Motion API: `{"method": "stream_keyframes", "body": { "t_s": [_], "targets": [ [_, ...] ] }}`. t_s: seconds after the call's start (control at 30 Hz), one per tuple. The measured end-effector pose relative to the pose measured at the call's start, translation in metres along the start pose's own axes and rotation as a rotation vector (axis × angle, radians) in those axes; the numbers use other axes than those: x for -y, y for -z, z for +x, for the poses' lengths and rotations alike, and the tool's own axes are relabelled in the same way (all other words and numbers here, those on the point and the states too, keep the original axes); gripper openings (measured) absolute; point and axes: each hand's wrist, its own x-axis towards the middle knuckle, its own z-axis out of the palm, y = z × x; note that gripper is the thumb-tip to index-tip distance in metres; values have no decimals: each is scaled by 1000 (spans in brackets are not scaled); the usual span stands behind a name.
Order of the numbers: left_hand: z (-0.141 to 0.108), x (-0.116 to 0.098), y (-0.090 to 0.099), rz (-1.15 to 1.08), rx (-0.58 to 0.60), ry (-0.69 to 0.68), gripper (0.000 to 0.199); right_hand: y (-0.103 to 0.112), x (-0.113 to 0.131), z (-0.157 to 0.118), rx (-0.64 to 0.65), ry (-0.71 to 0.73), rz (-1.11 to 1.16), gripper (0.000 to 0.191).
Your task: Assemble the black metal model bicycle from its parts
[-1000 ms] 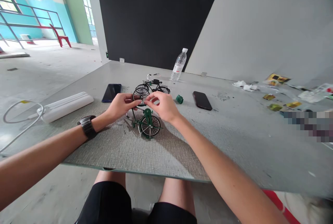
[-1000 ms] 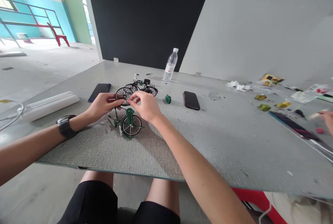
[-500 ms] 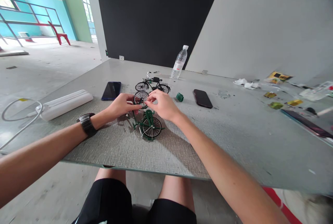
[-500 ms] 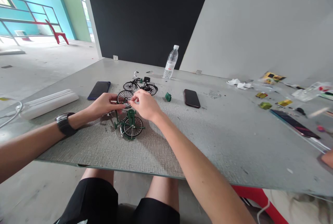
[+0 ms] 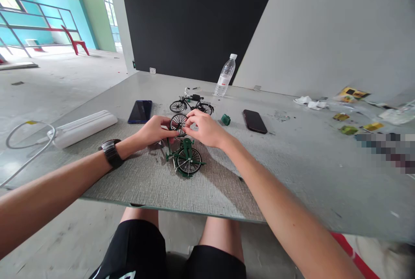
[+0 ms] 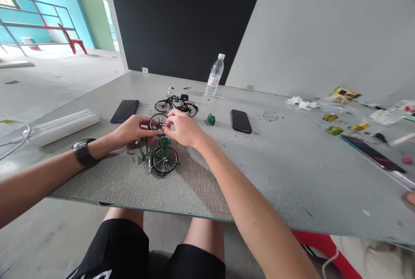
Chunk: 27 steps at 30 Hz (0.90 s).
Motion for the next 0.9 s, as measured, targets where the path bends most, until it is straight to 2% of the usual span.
{"method": "stream_keyframes", "body": {
  "t_s": [0.2, 0.4, 0.67, 0.9],
  "targets": [
    [1, 1, 0, 12, 1, -3, 18, 0, 0, 1, 21, -4, 11, 22],
    [0, 0, -1, -22, -5, 1, 16, -1, 2, 1, -11, -27, 49, 21],
    [2, 6, 1, -23, 23, -57, 17, 0, 5, 2, -15, -56, 81, 19],
    [1, 4, 0, -7, 3, -67, 14, 1, 5, 2, -8, -94, 159, 17]
  ]
}}
